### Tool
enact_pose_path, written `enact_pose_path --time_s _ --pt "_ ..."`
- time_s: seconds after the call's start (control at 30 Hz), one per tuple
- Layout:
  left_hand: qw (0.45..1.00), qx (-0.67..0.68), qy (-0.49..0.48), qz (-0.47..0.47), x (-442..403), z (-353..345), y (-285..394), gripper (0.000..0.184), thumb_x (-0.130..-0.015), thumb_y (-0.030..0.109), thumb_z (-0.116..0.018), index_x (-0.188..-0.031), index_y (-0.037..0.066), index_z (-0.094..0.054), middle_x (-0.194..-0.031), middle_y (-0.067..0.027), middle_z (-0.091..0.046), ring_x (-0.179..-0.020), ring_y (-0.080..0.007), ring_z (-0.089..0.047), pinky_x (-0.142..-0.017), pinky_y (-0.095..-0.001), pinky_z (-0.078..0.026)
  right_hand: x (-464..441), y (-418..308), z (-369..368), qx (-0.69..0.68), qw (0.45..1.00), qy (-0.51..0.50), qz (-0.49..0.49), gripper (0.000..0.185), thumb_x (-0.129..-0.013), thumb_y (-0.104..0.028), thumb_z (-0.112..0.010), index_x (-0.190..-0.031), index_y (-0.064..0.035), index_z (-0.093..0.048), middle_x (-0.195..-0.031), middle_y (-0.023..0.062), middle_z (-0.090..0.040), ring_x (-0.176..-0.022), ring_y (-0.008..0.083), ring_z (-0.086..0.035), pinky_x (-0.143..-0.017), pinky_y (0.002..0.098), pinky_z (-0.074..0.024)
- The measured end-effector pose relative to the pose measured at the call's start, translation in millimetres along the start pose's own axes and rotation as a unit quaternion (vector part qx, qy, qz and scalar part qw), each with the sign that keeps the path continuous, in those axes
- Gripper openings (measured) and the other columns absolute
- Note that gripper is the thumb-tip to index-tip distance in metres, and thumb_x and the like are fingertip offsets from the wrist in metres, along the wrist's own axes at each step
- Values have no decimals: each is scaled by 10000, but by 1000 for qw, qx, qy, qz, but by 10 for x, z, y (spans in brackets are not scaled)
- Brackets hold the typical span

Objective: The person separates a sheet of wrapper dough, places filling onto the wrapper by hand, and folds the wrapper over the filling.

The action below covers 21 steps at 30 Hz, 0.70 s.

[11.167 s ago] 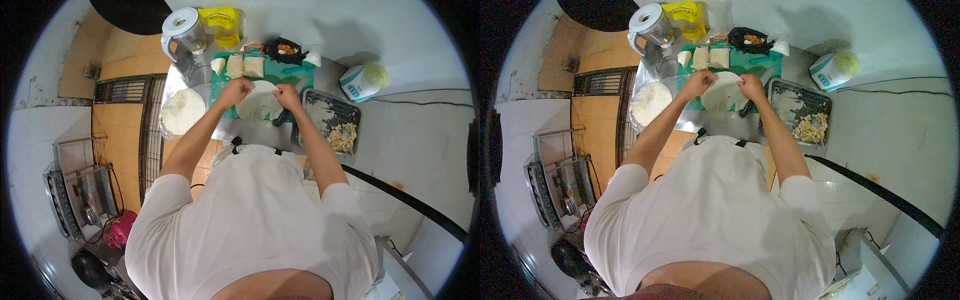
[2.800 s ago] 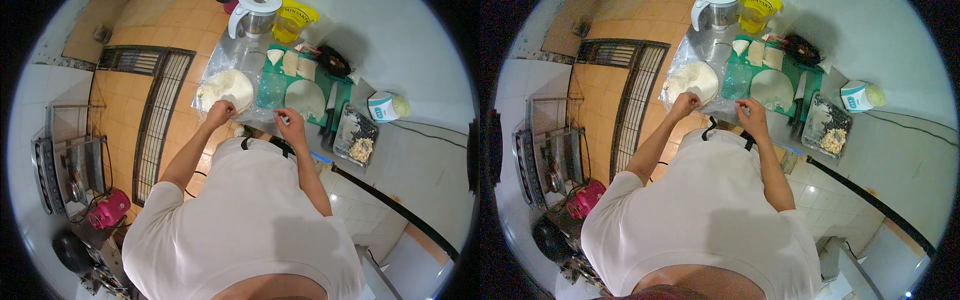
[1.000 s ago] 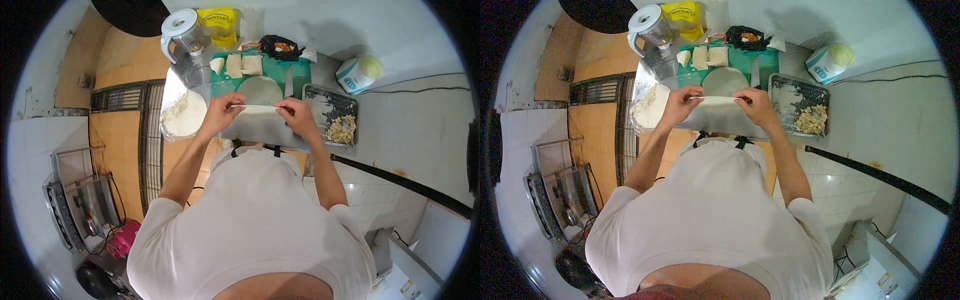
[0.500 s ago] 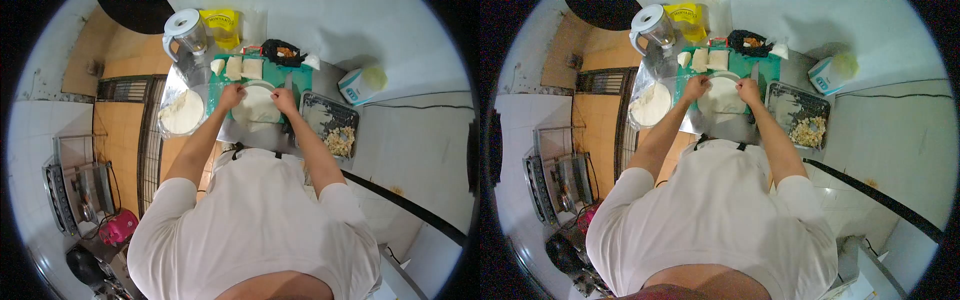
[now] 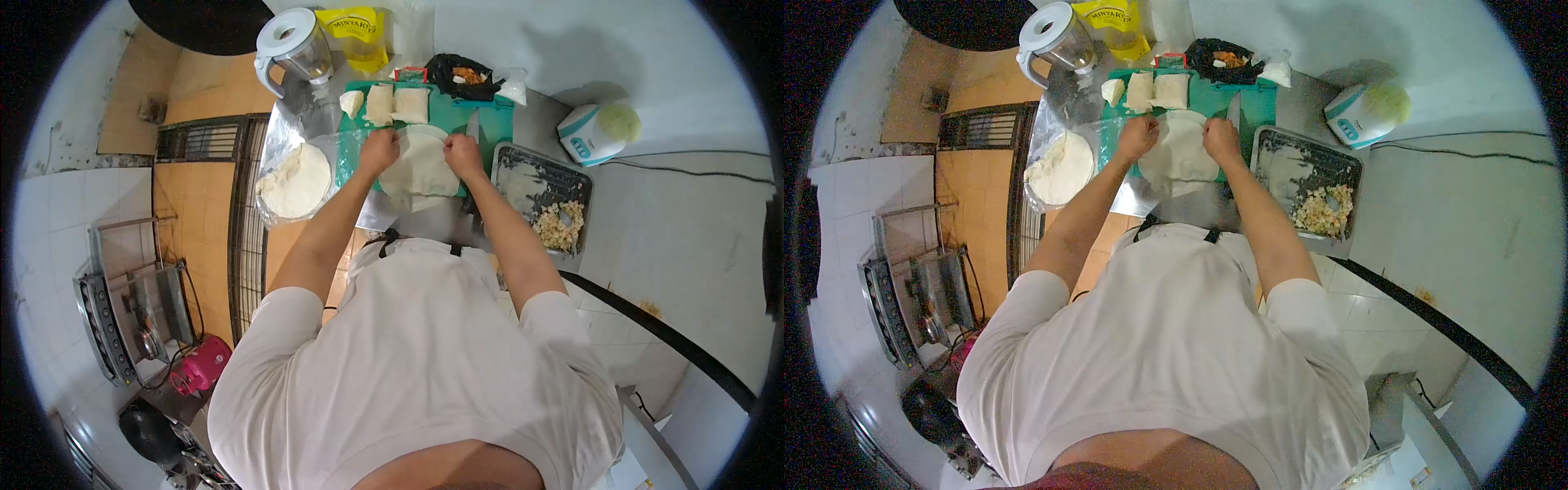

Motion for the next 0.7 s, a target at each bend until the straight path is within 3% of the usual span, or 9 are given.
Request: enact_pose_path --time_s 0.07,0.17,0.3,0.37,0.6,0.7 --pt "1000 -11 -15 -1 -38 26 55 215 -776 142 -672 -960 36 -704 -1016 -198 -689 -964 -386 -658 -845 -473 -539 -3 -68 83 10 1000 22 4 167 -818 -155 -679 -942 -55 -729 -944 216 -702 -908 405 -667 -828 489 -546" --pt "996 -11 85 -23 -33 254 200 262 -770 143 -687 -1016 52 -687 -1083 -174 -645 -1045 -378 -609 -897 -458 -513 -51 -142 151 21 998 64 16 262 -815 -175 -680 -1044 -49 -707 -964 219 -703 -919 399 -676 -867 491 -540" --pt "992 -8 115 -57 -136 447 297 295 -760 131 -698 -1041 47 -668 -1070 -164 -621 -1053 -368 -583 -920 -456 -488 -241 -161 115 -55 996 71 -5 410 -814 -200 -690 -1173 -7 -655 -1058 236 -694 -976 412 -668 -914 483 -524" --pt "983 12 169 -70 -173 533 262 296 -753 116 -697 -1038 39 -669 -1030 -168 -626 -1021 -366 -594 -909 -455 -487 -364 -196 86 -94 994 41 -47 444 -806 -227 -704 -1175 14 -651 -1098 252 -681 -1021 430 -653 -921 481 -522" --pt "977 121 175 -4 5 845 107 253 -764 65 -686 -1011 12 -666 -970 -175 -641 -926 -345 -633 -847 -420 -506 -874 -376 -206 -121 981 50 -142 564 -752 -325 -769 -1138 69 -658 -1081 250 -699 -1050 403 -662 -930 434 -525" --pt "967 166 191 -12 261 926 46 239 -778 56 -692 -1012 9 -671 -955 -162 -654 -875 -302 -645 -796 -389 -516 -1012 -397 -329 -109 979 21 -171 574 -745 -330 -773 -1093 105 -640 -1131 322 -654 -1057 448 -649 -933 461 -524"
Point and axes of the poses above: each hand's wrist, its own x-axis away from the middle knuckle, its own z-axis out of the back of the hand, y = z × x, the point moved 9 cm from there along -x, towards the middle knuckle
